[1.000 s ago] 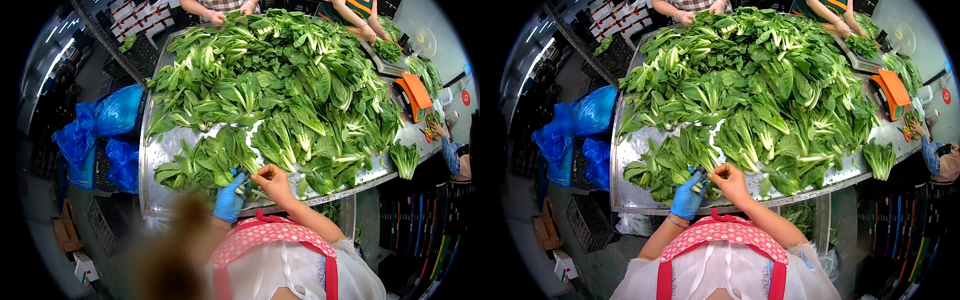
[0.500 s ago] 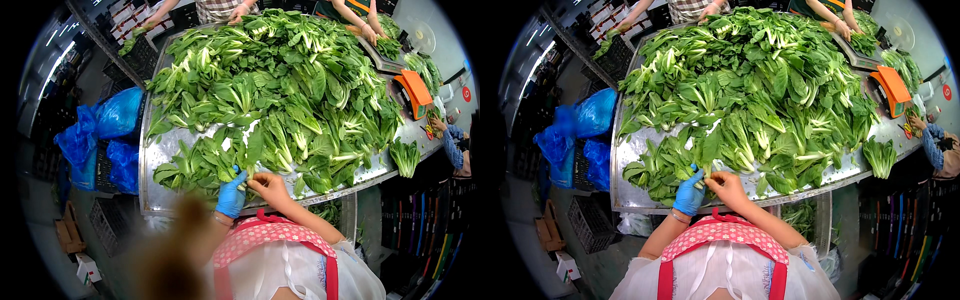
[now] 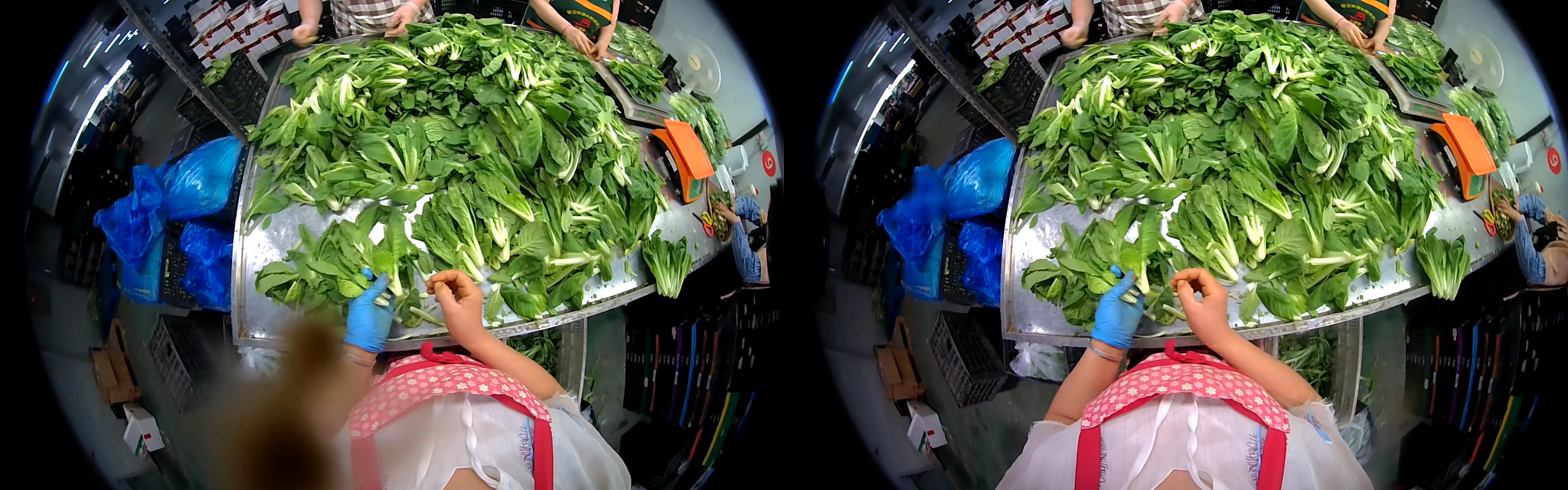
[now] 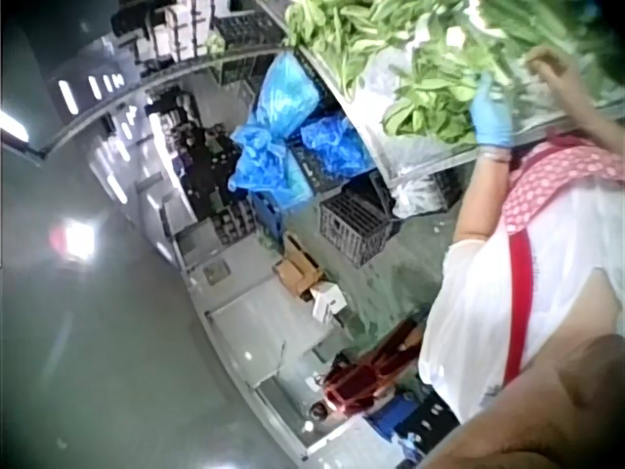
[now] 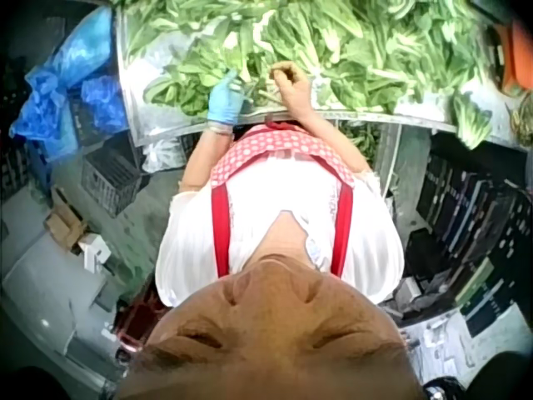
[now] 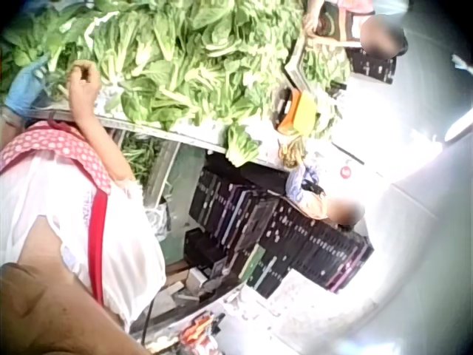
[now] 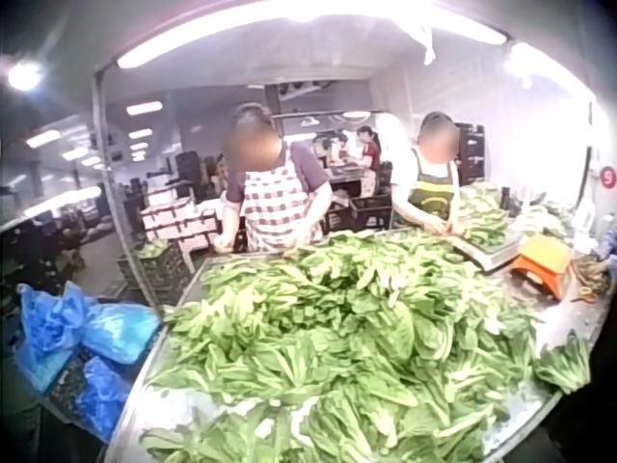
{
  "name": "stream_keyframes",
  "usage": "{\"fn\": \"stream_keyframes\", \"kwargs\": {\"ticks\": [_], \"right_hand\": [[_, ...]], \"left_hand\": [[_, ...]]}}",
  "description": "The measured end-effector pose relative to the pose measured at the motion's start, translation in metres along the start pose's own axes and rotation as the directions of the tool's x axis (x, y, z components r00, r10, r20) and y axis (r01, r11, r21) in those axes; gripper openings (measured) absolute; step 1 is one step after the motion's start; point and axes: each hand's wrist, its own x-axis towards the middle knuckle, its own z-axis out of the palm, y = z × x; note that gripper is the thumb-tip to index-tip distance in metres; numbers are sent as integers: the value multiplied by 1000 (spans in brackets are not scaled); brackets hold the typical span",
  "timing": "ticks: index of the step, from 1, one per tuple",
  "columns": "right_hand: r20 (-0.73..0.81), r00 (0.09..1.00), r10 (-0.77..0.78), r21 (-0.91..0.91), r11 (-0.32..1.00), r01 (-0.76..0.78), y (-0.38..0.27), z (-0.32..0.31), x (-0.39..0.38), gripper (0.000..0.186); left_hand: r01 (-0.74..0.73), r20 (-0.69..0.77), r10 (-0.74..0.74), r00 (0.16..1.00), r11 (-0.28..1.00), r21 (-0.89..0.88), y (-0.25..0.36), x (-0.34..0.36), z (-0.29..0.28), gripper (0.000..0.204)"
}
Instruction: The person picks up bunches of leafy green vegetables from a pile on a metal table and trims the stems by hand before setting them aside.
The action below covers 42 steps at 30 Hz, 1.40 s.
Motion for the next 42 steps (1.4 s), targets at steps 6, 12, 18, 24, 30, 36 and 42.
{"fn": "stream_keyframes", "kwargs": {"ticks": [6,12,18,24,30,36,42], "right_hand": [[200,977,-71,-315,940,133,-10,18,8,14],[10,998,-60,-64,996,61,-1,27,7,12],[238,965,-113,-561,795,231,-8,9,24,32],[301,953,5,-687,695,213,9,-5,18,72],[378,922,84,-785,558,271,26,47,20,91],[244,968,59,-785,598,162,46,89,22,96],[21,1000,3,-546,838,9,39,93,23,91]], "left_hand": [[-166,146,150,978,981,103,4,-12,5,31],[-277,223,245,943,953,125,19,-23,14,30],[-499,103,505,857,763,411,94,-12,-7,27],[-647,348,768,537,111,755,189,43,-105,37],[-226,517,583,627,-499,837,134,44,-109,55],[-515,424,292,857,451,729,43,56,-69,49],[-72,201,11,979,952,298,22,26,-17,49]]}}
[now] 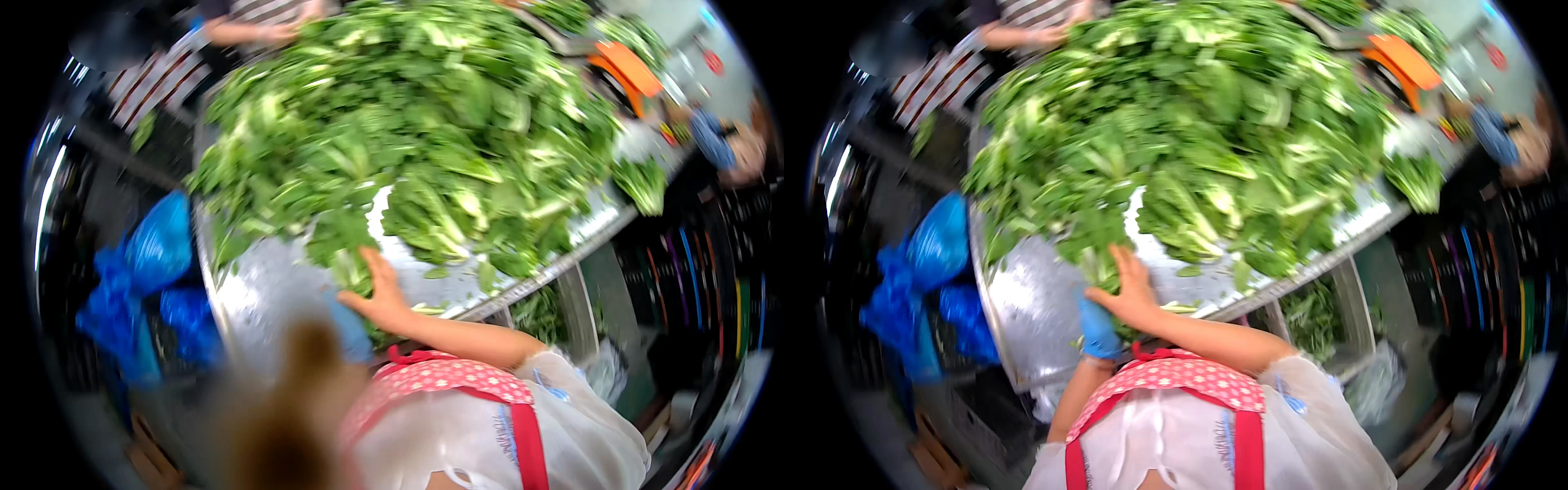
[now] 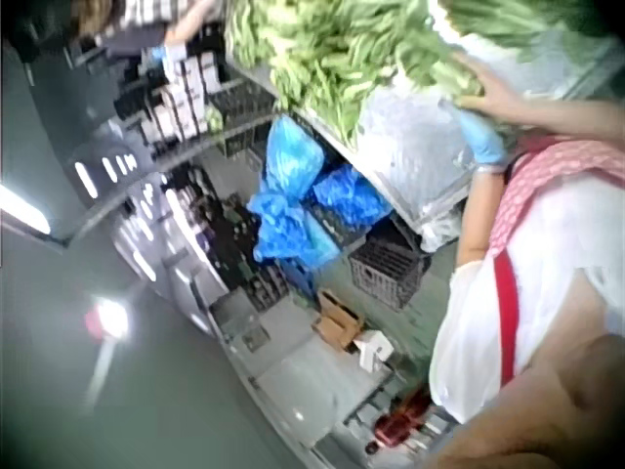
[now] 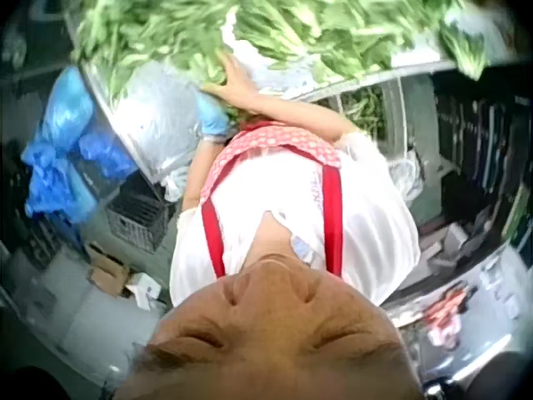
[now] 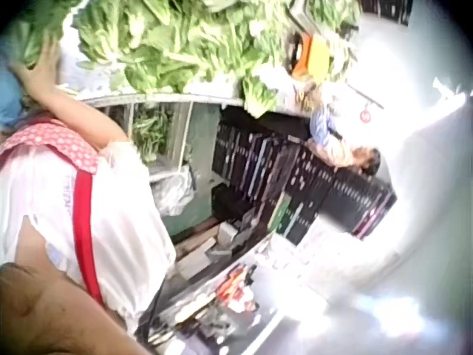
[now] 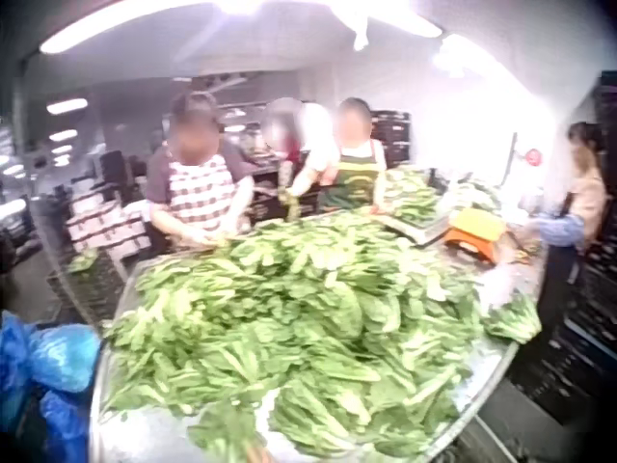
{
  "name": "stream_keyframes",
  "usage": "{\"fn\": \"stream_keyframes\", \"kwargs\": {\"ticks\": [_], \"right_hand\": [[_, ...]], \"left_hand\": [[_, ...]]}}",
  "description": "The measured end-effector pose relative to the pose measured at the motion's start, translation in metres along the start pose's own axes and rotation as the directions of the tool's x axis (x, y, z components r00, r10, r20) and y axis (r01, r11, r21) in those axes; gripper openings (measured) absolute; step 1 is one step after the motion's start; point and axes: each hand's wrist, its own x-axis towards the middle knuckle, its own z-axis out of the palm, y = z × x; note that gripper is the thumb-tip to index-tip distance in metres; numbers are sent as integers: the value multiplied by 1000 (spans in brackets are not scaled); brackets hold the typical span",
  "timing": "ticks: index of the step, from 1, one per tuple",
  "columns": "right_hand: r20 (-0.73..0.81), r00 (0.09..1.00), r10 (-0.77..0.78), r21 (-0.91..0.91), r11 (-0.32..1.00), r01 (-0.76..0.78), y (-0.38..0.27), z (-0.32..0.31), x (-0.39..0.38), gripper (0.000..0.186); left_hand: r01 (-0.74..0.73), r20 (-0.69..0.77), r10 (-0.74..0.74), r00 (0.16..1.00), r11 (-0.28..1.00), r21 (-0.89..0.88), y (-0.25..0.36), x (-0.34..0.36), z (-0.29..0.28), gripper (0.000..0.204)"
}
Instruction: The person picks up bunches of leafy green vegetables from a pile on a metal table and trims the stems by hand before setting them aside.
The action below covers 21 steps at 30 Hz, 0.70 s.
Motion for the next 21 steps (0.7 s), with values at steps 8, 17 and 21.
{"fn": "stream_keyframes", "kwargs": {"ticks": [8,17,21], "right_hand": [[-418,873,-251,160,926,343,-13,-94,-25,69],[-772,573,-275,-324,946,17,54,-233,-161,41],[-973,203,-106,-120,991,-61,113,-272,-236,46]], "left_hand": [[134,571,-76,818,989,-61,25,-50,65,69],[-272,681,-502,533,661,700,-11,-59,174,38],[-190,606,-467,644,670,718,-16,-39,168,28]]}}
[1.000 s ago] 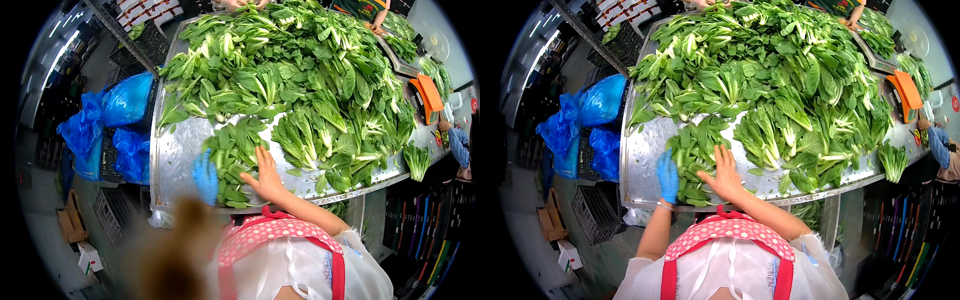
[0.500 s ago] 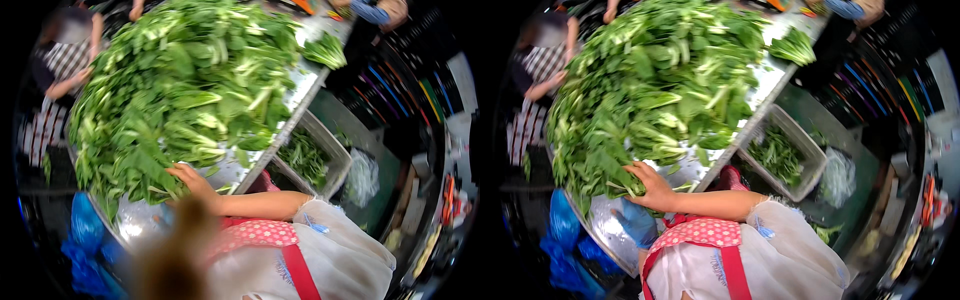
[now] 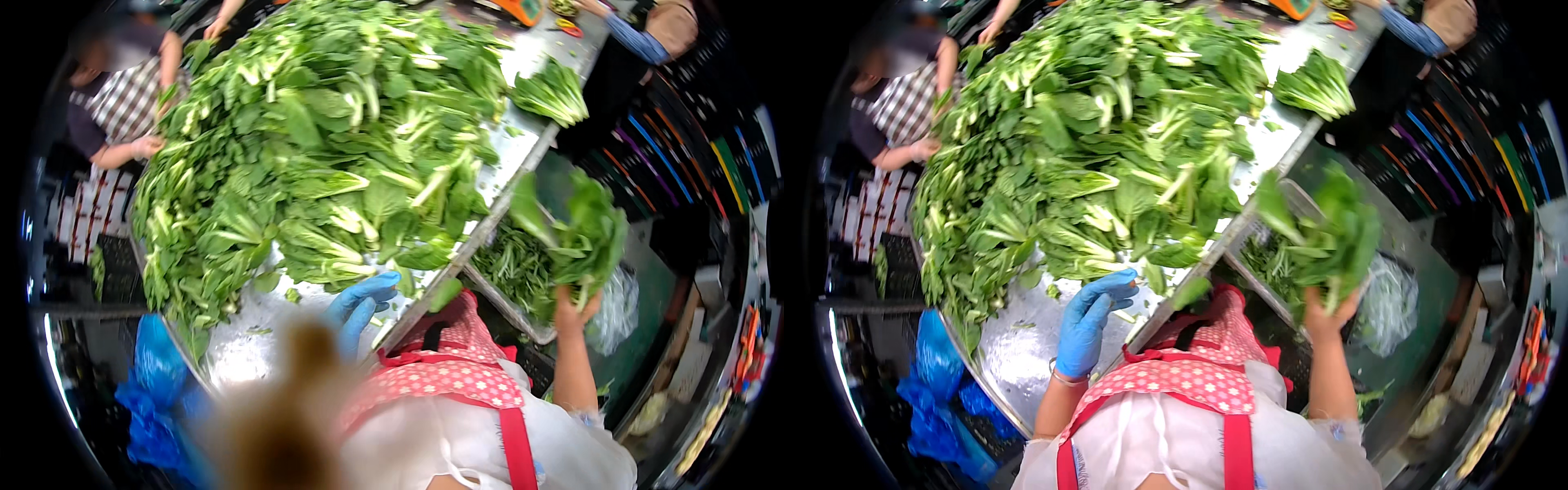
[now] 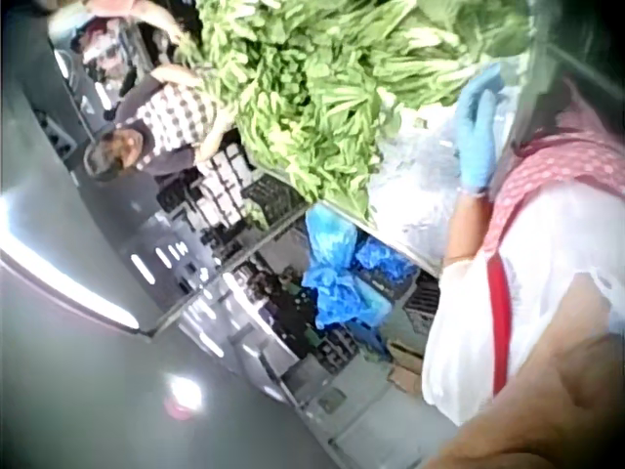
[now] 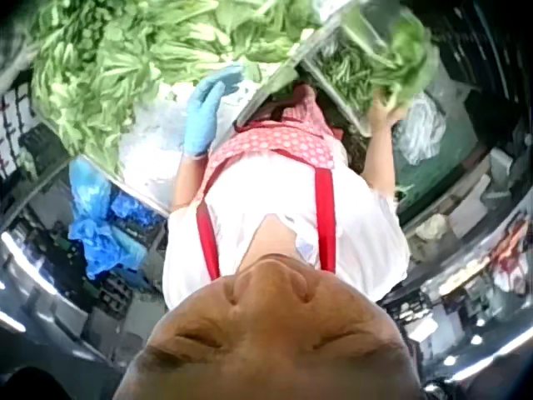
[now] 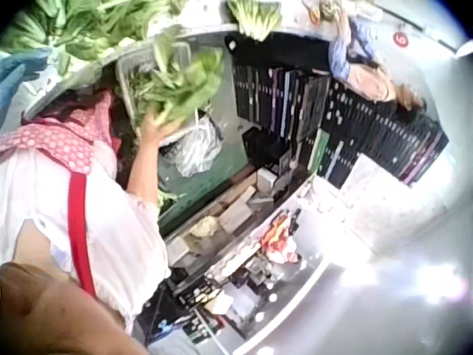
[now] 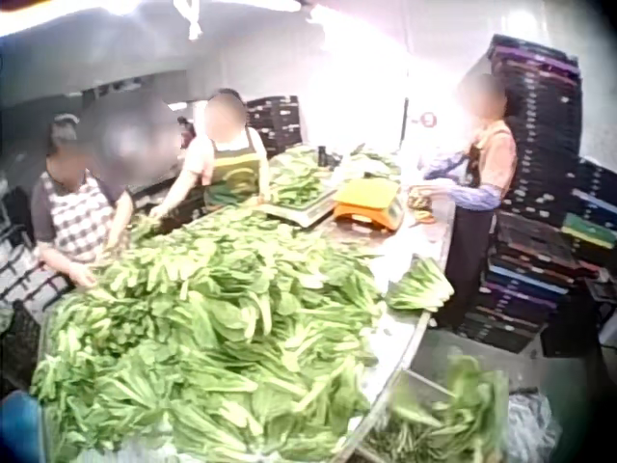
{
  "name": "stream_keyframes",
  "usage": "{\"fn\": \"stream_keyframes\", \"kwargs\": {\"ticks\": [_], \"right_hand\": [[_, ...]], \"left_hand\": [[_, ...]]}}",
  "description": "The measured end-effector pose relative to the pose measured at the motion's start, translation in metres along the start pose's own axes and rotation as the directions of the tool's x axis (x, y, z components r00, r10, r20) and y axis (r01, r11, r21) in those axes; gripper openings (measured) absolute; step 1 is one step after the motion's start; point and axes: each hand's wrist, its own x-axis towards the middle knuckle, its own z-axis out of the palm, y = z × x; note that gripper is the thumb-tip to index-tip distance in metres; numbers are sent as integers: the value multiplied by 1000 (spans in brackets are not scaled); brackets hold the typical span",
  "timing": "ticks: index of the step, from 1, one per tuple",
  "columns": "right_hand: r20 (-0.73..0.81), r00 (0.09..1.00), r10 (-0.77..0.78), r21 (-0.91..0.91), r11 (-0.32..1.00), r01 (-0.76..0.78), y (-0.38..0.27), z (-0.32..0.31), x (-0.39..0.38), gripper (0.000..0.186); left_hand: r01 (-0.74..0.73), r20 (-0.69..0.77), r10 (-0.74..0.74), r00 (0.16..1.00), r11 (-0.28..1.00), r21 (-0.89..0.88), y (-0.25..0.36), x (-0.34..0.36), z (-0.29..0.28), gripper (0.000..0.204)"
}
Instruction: The person picks up bunches of leafy green vegetables from a pile on a metal table and trims the stems by hand before setting them aside.
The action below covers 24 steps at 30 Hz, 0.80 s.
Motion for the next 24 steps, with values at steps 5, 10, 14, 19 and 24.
{"fn": "stream_keyframes", "kwargs": {"ticks": [5,10,14,19,24], "right_hand": [[288,928,234,-913,359,193,85,-40,36,63],[340,927,157,-476,879,26,36,30,77,42],[653,748,-123,-37,980,194,-54,125,45,33],[835,441,-331,181,920,347,-95,227,-1,44],[884,403,-236,48,904,425,-99,279,-25,47]], "left_hand": [[68,-178,-77,981,996,-60,-19,-9,-19,25],[116,-428,-62,902,988,100,-14,-11,-37,31],[114,-434,105,895,885,451,-38,-1,-52,72],[86,-443,164,881,866,492,-66,7,-57,96],[56,-541,-79,837,997,-60,-75,12,-64,90]]}}
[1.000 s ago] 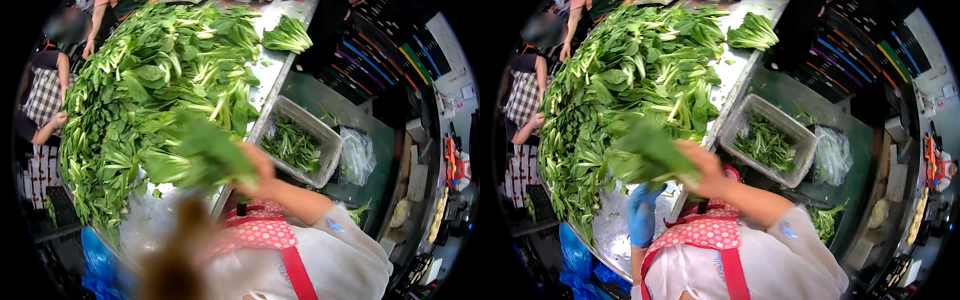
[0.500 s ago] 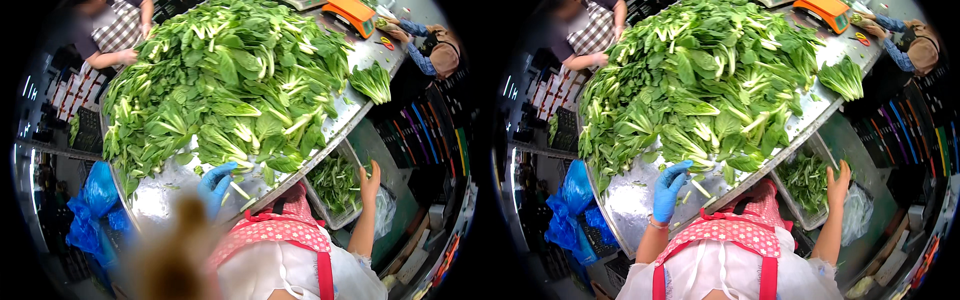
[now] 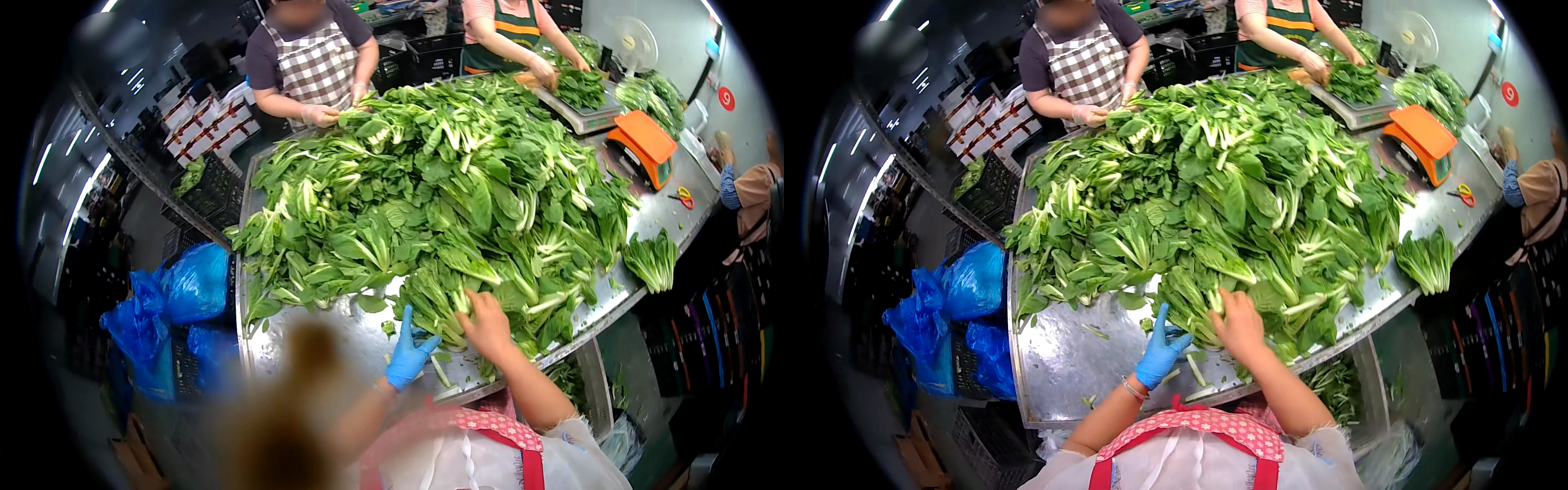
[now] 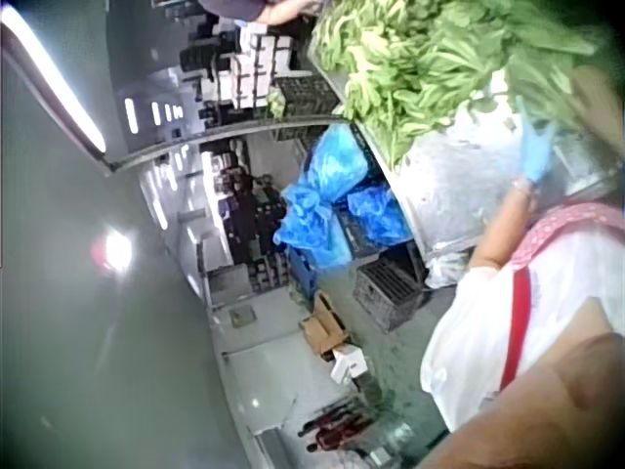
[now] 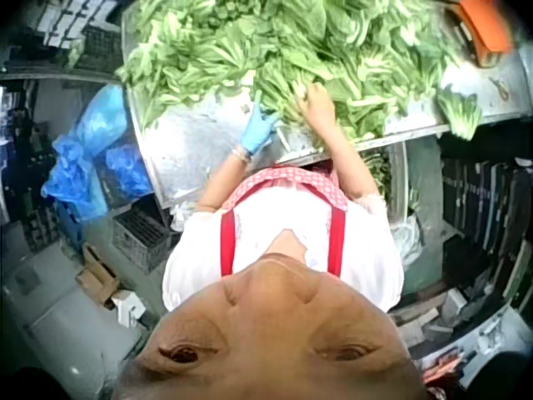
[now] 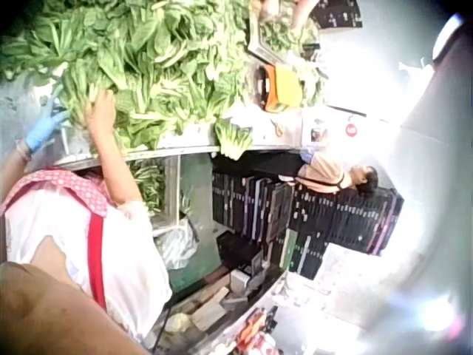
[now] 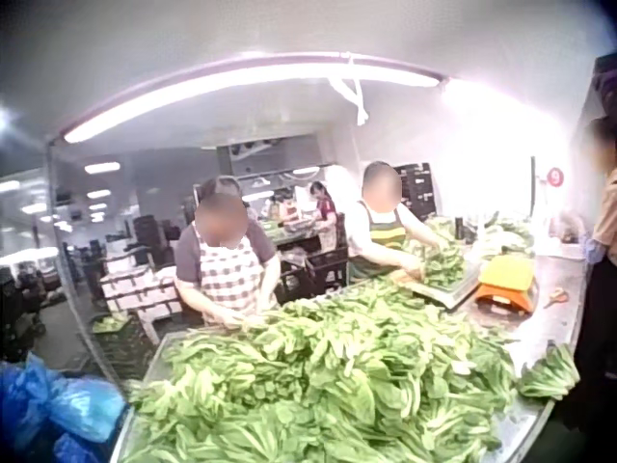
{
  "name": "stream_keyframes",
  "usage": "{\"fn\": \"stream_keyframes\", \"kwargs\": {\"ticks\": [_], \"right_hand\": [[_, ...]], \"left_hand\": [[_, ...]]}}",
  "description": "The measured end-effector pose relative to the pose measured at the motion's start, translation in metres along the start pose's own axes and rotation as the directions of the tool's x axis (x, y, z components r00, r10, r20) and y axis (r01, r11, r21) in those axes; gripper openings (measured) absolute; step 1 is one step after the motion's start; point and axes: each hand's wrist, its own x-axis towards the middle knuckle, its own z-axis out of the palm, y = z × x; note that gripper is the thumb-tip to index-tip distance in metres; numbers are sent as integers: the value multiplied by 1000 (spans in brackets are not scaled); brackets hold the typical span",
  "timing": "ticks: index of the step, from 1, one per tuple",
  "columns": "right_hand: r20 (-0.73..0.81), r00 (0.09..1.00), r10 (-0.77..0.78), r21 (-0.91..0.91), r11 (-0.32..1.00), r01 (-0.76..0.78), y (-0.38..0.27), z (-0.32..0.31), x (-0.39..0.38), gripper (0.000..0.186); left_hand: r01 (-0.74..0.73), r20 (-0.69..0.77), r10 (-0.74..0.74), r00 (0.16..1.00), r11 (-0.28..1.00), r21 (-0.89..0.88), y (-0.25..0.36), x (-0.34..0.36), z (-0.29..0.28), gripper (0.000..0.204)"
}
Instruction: The person picks up bunches of leafy green vegetables from a pile on a metal table and trims the stems by hand before setting them aside.
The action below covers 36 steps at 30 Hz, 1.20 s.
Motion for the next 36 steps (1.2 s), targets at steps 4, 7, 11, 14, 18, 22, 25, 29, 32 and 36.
{"fn": "stream_keyframes", "kwargs": {"ticks": [4,7,11,14,18,22,25,29,32,36], "right_hand": [[-9,998,61,-103,993,-62,-12,8,1,55],[43,990,131,-59,990,-129,-10,18,6,57],[26,999,45,297,954,-50,-14,41,-3,46],[48,998,46,434,899,-62,-24,26,-2,42],[-116,986,-120,448,880,160,-47,-15,-4,37],[-211,972,-102,198,970,145,-19,-12,9,33],[-193,981,-10,-69,998,-4,24,-2,17,18],[-270,962,45,159,987,-2,9,-31,13,10],[-212,972,-100,138,982,131,6,-12,-1,11],[76,994,-78,-41,996,81,-22,27,-10,22]], "left_hand": [[-33,-10,32,999,990,-136,9,5,-7,89],[75,10,-74,997,982,-173,12,16,-10,86],[48,-17,-56,998,957,-288,6,39,-1,73],[-27,-53,11,999,950,-311,19,20,2,64],[-307,-139,287,948,939,-157,56,-12,5,62],[-264,-175,249,953,962,-71,46,-8,-14,69],[-30,-103,19,995,993,-113,41,-9,-32,70],[-195,-315,245,917,963,184,-5,-31,-49,63],[-342,11,477,879,614,711,-5,-54,-49,57],[-493,350,401,846,342,800,-17,-70,-37,45]]}}
